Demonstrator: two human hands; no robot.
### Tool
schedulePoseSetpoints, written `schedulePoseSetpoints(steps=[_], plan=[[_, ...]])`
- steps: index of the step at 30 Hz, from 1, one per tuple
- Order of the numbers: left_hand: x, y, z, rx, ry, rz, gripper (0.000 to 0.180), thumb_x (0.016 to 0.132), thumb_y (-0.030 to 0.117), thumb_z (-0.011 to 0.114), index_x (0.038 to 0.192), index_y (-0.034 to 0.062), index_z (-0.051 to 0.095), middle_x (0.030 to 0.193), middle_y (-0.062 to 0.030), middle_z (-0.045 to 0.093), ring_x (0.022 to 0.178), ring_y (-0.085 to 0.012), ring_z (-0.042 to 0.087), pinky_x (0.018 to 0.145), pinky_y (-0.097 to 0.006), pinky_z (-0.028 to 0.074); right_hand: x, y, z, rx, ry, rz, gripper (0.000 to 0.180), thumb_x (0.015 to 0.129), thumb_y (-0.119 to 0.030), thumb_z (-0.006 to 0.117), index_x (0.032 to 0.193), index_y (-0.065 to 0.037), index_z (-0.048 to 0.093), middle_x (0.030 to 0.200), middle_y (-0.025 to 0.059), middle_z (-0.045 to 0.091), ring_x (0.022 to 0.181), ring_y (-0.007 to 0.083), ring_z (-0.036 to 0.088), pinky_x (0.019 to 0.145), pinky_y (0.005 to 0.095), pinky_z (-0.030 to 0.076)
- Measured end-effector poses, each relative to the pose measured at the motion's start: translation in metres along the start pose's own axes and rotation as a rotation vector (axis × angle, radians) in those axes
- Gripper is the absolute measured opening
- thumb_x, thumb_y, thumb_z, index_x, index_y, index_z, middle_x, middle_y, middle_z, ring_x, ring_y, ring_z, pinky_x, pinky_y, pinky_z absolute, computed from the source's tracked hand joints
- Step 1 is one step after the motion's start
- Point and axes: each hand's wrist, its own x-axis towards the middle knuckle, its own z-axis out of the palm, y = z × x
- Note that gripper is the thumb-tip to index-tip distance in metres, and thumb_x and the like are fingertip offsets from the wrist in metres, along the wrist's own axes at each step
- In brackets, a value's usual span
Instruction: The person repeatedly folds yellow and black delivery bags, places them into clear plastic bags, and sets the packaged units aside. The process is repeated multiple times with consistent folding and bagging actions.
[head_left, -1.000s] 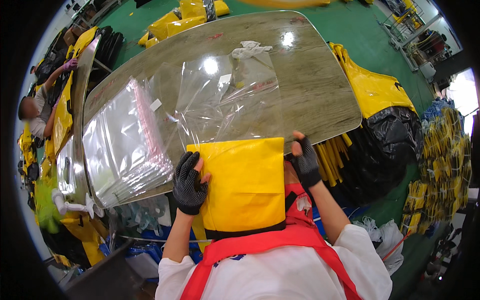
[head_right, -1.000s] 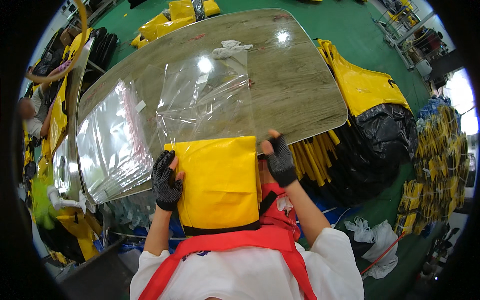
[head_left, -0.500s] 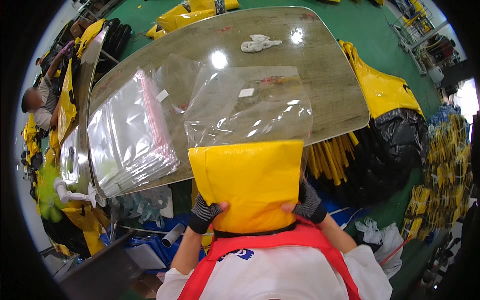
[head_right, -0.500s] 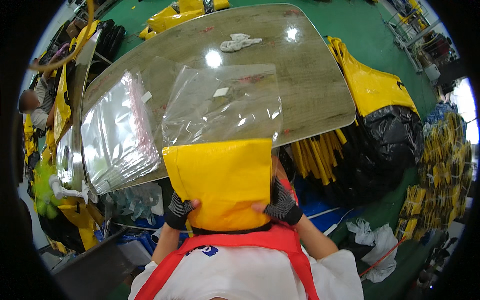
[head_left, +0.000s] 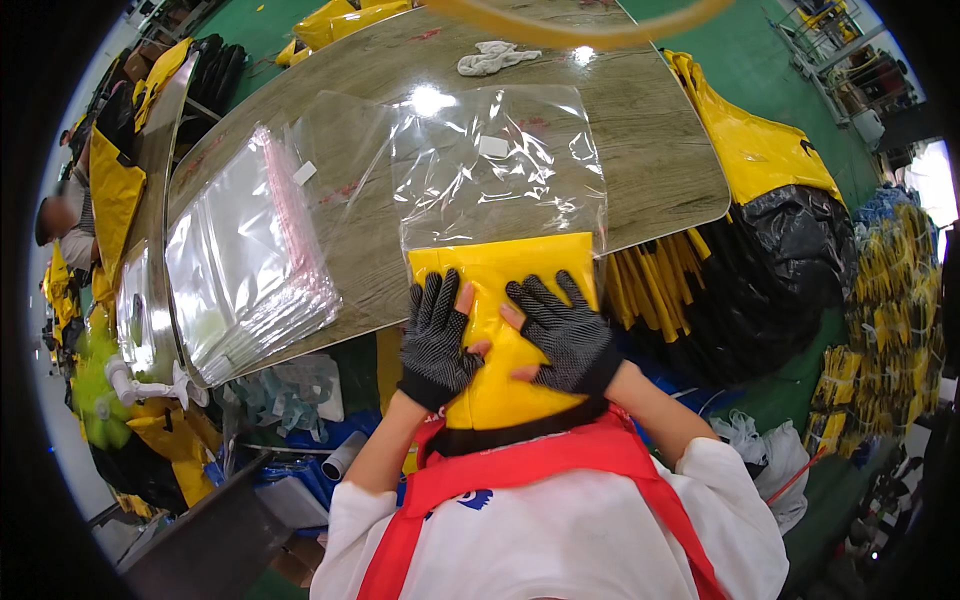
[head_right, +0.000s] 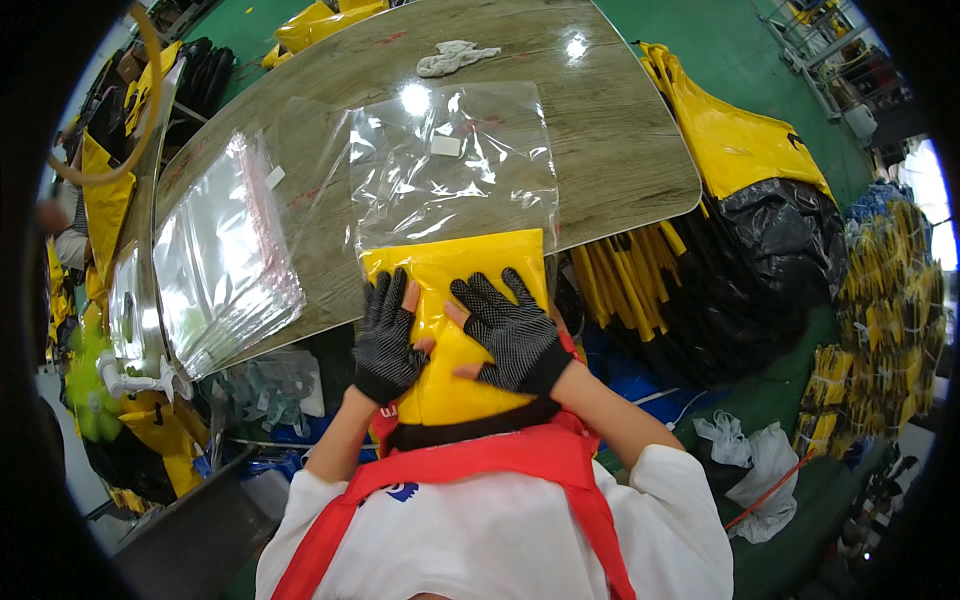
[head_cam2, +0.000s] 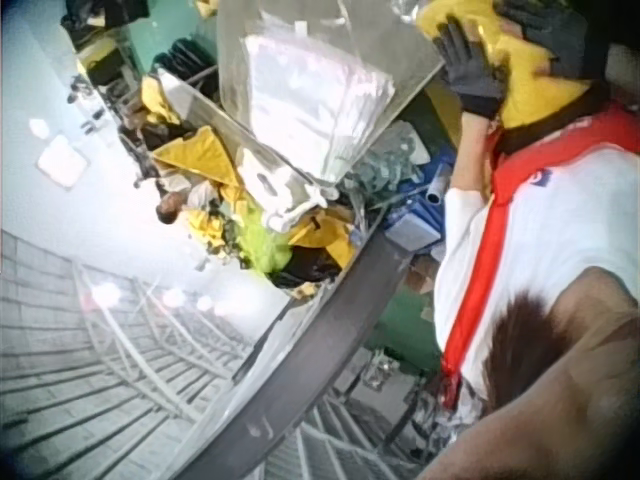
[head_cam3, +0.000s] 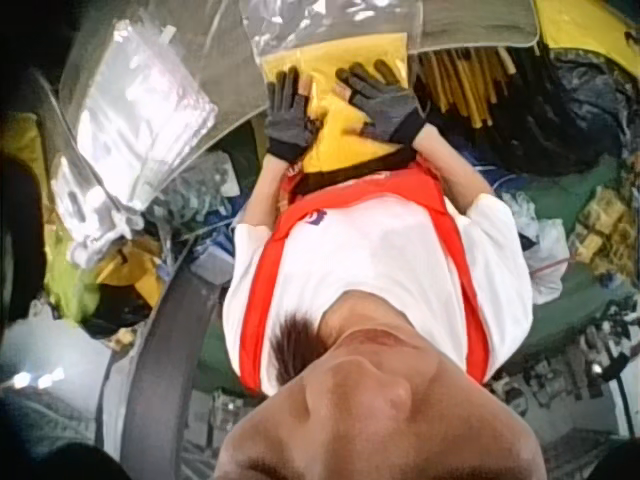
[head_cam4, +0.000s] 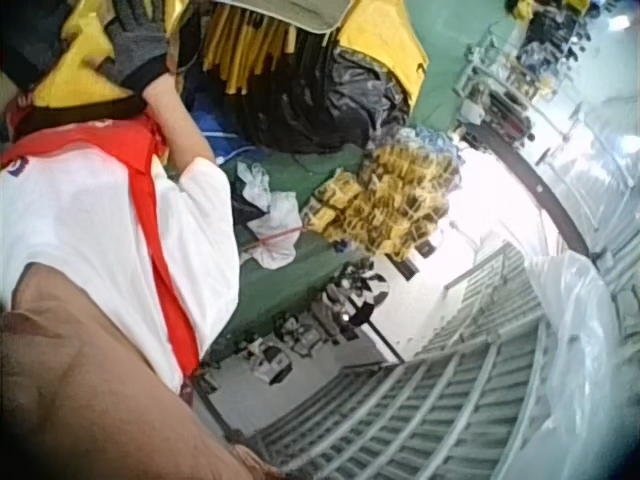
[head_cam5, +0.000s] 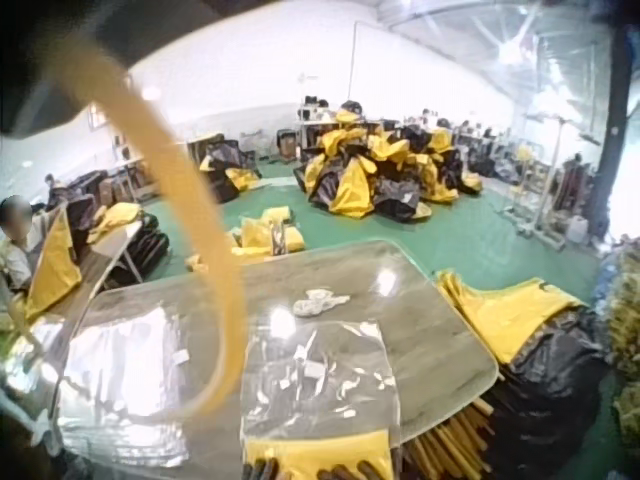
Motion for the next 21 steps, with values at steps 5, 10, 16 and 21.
schedulePoseSetpoints(steps=[5,10,16,21], plan=[[-0.015,-0.023,0.020,-0.281,0.265,-0.092,0.055,0.089,0.043,0.047,0.126,0.0027,0.048,0.137,-0.0207,0.038,0.129,-0.0389,0.032,0.108,-0.047,0.019,-0.007,0.036,0.015,0.513,0.669,0.451,0.055,0.078,-0.016,0.066,0.126,-0.001,0.045,0.120,0.0166,0.051,0.106,0.0258,0.052,0.092,0.0358,0.041],[0.010,-0.036,0.020,-1.354,0.406,-0.665,0.056,0.084,0.017,0.063,0.130,-0.0010,0.036,0.125,-0.0119,0.048,0.113,-0.0220,0.048,0.096,-0.030,0.037,-0.016,0.050,0.030,1.152,0.594,0.549,0.060,0.076,-0.005,0.068,0.128,0.003,0.040,0.117,0.0123,0.054,0.104,0.0163,0.053,0.090,0.0270,0.041],[-0.030,-0.018,0.000,-1.440,0.072,-0.658,0.047,0.084,0.027,0.063,0.122,0.0019,0.049,0.112,-0.0084,0.059,0.099,-0.0202,0.057,0.086,-0.031,0.046,-0.041,0.016,0.018,1.318,0.348,0.701,0.059,0.074,-0.016,0.072,0.125,0.000,0.046,0.110,0.0100,0.059,0.103,0.0184,0.053,0.091,0.0311,0.041],[-0.113,0.015,0.012,-1.414,-0.129,-0.507,0.080,0.066,0.026,0.080,0.132,0.0061,0.038,0.124,-0.0066,0.051,0.116,-0.0213,0.046,0.098,-0.034,0.036,-0.114,-0.003,0.028,1.331,0.040,0.495,0.099,0.062,-0.022,0.082,0.139,-0.003,0.023,0.139,0.0111,0.034,0.128,0.0225,0.033,0.103,0.0349,0.030]])
